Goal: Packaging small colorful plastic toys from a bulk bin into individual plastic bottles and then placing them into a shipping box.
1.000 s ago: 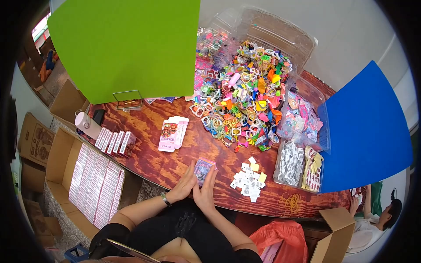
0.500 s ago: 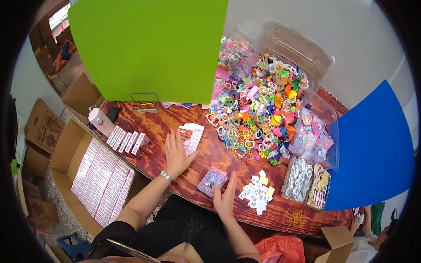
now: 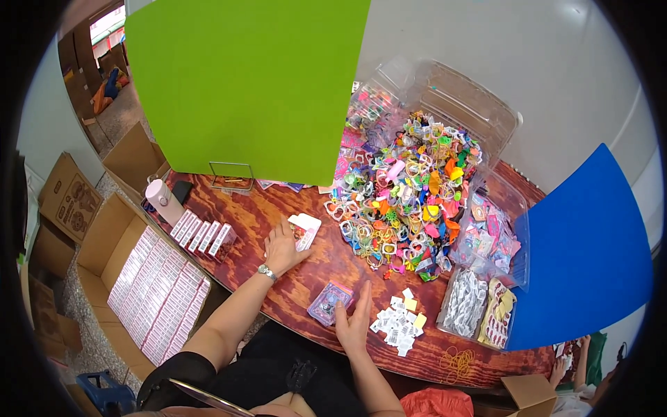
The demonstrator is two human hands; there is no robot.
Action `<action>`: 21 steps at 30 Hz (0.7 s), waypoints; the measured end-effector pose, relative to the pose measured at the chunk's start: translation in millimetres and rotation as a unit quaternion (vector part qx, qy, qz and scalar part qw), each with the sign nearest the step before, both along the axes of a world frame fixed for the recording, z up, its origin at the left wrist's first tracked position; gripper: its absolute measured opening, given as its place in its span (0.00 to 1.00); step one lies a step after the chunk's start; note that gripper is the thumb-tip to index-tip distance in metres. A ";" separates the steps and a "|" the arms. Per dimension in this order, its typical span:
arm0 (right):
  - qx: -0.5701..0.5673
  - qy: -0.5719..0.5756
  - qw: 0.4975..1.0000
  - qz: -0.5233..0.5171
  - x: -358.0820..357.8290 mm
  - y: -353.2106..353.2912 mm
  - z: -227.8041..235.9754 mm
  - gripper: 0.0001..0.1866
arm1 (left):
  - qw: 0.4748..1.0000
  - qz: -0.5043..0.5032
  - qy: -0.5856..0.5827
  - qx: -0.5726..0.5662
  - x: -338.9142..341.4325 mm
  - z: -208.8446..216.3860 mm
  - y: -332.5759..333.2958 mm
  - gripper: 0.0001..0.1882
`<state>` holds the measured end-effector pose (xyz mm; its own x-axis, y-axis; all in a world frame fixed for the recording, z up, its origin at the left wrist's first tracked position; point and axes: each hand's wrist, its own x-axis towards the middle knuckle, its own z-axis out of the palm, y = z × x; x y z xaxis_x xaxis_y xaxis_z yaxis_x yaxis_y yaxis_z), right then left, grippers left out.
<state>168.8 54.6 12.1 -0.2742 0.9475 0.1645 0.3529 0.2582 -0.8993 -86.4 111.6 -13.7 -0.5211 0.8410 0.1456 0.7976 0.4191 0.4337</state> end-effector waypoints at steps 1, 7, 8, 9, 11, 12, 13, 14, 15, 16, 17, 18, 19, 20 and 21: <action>0.000 0.011 1.000 -0.001 0.3 -1.0 -0.1 0.43 | 1.000 -0.005 -0.023 -0.009 -1.8 -2.4 0.6 0.66; 0.020 0.018 1.000 -0.005 6.1 -1.0 1.0 0.42 | 0.996 -0.013 0.028 0.084 -2.0 7.4 -6.3 0.66; 0.035 0.012 0.999 -0.008 6.5 -0.1 3.5 0.41 | 0.996 -0.015 0.029 0.086 1.4 16.5 -10.2 0.66; 0.037 0.013 0.999 -0.010 7.1 1.2 8.5 0.41 | 0.990 -0.030 -0.004 0.135 6.0 26.6 -14.7 0.64; 0.139 -0.081 0.987 0.008 1.4 4.4 33.0 0.37 | 0.981 -0.045 -0.035 0.183 12.3 42.4 -24.5 0.62; 0.139 -0.080 0.987 0.007 -3.5 7.3 41.9 0.37 | 0.972 -0.078 -0.078 0.206 16.2 47.1 -28.1 0.60; 0.177 -0.065 0.982 0.025 -9.2 10.4 50.7 0.35 | 0.960 -0.111 -0.122 0.228 21.7 52.2 -31.8 0.59; 0.213 -0.049 0.975 0.043 -14.8 13.9 56.9 0.33 | 0.949 -0.113 -0.096 0.279 29.7 58.4 -35.6 0.52; 0.214 -0.049 0.975 0.041 -19.3 18.5 60.8 0.33 | 0.948 -0.115 -0.096 0.280 35.7 64.8 -39.2 0.52; 0.278 -0.065 0.957 0.051 -23.8 23.2 63.2 0.33 | 0.939 -0.129 -0.121 0.295 40.9 70.9 -43.0 0.48; 0.341 -0.081 0.935 0.061 -28.2 27.7 64.2 0.33 | 0.929 -0.142 -0.145 0.311 46.6 77.8 -46.3 0.43; 0.370 -0.065 0.925 0.058 -33.4 32.5 61.9 0.34 | 0.920 -0.136 -0.157 0.332 54.4 86.6 -49.2 0.38; 0.371 -0.065 0.925 0.059 -36.8 34.1 64.5 0.34 | 0.920 -0.135 -0.157 0.332 55.2 86.3 -51.3 0.38; 0.399 -0.082 0.912 0.045 -39.5 35.2 67.3 0.33 | 0.917 -0.146 -0.165 0.331 56.8 84.3 -54.6 0.38; 0.427 -0.099 0.898 0.032 -40.9 35.8 68.8 0.31 | 0.915 -0.157 -0.173 0.329 58.5 82.5 -57.8 0.37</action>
